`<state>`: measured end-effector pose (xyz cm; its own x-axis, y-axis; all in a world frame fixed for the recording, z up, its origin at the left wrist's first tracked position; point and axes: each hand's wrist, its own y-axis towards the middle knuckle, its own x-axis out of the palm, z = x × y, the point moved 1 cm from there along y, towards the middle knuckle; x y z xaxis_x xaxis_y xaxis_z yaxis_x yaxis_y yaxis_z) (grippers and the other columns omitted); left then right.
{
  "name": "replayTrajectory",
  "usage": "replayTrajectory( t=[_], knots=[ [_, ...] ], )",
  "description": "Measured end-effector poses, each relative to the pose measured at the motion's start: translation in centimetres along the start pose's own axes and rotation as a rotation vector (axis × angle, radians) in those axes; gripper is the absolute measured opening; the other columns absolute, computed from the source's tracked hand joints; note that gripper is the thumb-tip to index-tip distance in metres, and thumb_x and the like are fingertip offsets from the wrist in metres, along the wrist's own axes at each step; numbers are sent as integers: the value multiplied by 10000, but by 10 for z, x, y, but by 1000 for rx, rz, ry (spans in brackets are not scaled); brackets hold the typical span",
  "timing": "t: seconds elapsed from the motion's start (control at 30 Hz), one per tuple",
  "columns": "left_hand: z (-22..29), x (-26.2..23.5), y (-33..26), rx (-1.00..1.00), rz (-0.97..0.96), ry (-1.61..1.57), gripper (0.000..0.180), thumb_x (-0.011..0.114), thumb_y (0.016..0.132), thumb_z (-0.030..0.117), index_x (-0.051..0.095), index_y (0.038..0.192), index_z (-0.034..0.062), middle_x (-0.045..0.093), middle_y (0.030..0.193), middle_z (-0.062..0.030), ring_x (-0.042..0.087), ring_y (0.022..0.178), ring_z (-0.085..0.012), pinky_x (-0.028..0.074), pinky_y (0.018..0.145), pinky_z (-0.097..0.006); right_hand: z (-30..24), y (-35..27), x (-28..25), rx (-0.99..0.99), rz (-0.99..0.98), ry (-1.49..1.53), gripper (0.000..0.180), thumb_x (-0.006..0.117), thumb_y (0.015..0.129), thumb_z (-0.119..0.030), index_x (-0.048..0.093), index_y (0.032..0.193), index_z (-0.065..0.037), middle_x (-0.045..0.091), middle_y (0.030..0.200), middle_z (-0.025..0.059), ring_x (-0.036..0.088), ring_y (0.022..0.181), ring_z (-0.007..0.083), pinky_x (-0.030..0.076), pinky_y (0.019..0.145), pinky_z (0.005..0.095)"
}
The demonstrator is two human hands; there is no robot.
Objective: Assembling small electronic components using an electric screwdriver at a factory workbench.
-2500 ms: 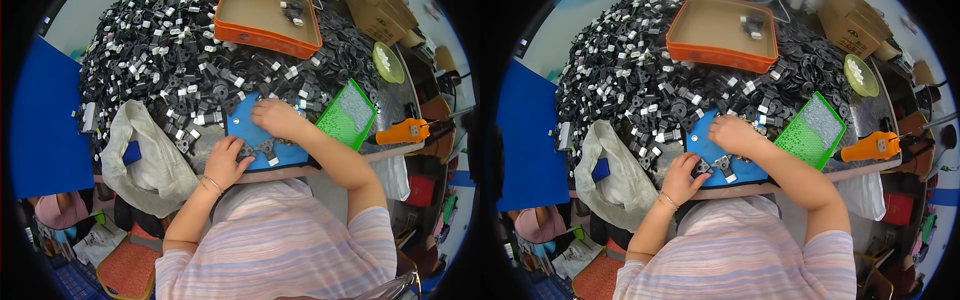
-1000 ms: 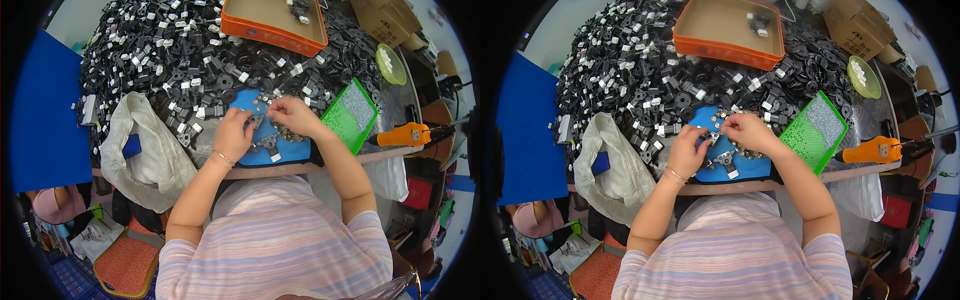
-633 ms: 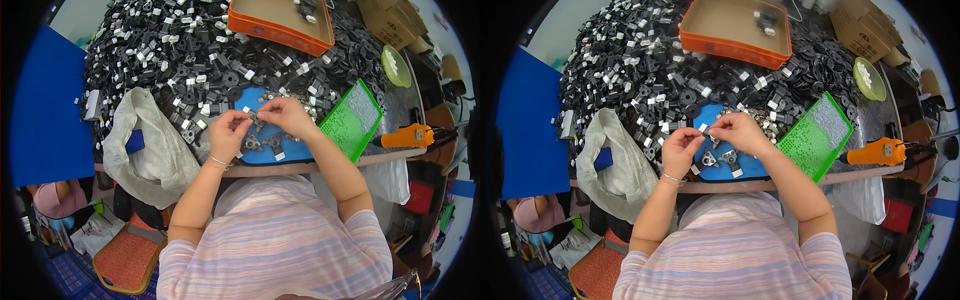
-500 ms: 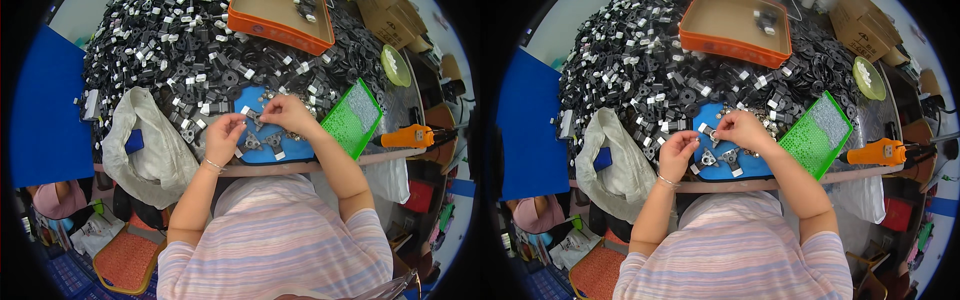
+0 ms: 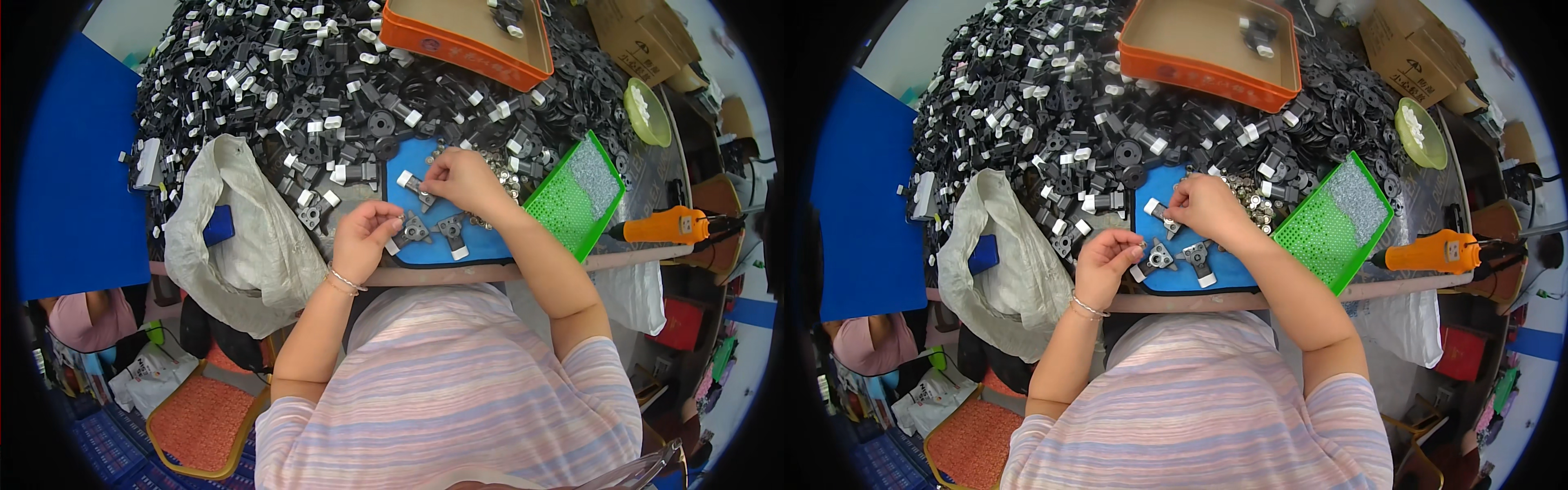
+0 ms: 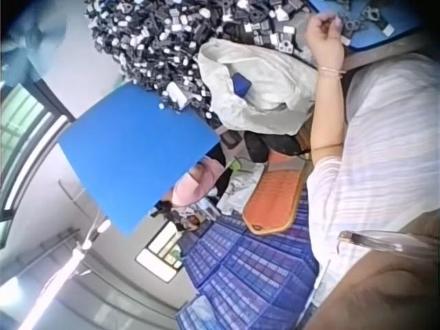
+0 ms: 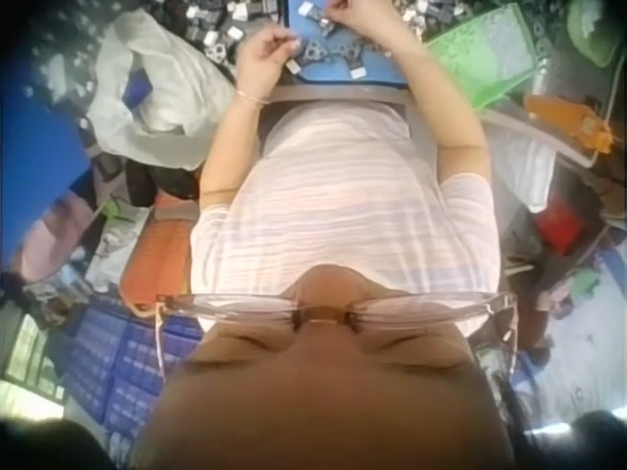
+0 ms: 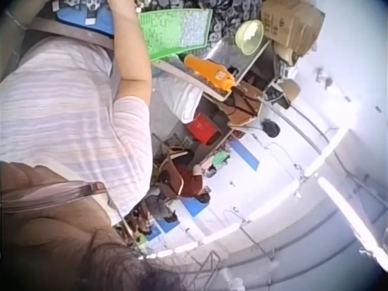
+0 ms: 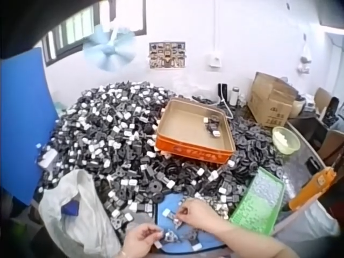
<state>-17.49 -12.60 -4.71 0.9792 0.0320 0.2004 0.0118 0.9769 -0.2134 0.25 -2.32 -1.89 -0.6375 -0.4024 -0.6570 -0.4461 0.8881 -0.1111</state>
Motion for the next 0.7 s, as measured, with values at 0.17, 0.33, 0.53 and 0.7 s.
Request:
replayTrajectory(
  t=[0.17,0.33,0.53,0.7],
  knots=[
    [2,1,0,-13,-3,-14,129,599,835,-20,603,964,-11,628,826,-21,576,737,-65,473,686,-196,5,0,1,36,13,49,166,766,662,-139,680,740,-20,612,762,93,592,644,179,478,605,298],
    [5,4,0,-23,19,-91,170,593,834,-27,565,1001,-10,628,850,-54,602,747,-102,501,696,-225,-17,-15,-11,-85,91,85,179,758,677,-99,685,827,-34,604,825,75,561,616,140,465,579,251],
    [8,10,0,-15,15,-282,276,605,809,-62,487,1052,-4,638,882,-101,622,766,-152,530,709,-258,-26,-40,3,-321,-28,238,179,728,719,-59,689,894,-48,614,816,51,583,652,116,466,563,227],
    [13,16,-5,108,55,-239,297,616,795,-77,475,1047,-3,631,929,-136,634,826,-178,535,738,-274,-27,-47,5,-291,1,271,147,735,703,-41,685,841,-51,620,795,56,611,673,150,486,573,242]
  ],
)
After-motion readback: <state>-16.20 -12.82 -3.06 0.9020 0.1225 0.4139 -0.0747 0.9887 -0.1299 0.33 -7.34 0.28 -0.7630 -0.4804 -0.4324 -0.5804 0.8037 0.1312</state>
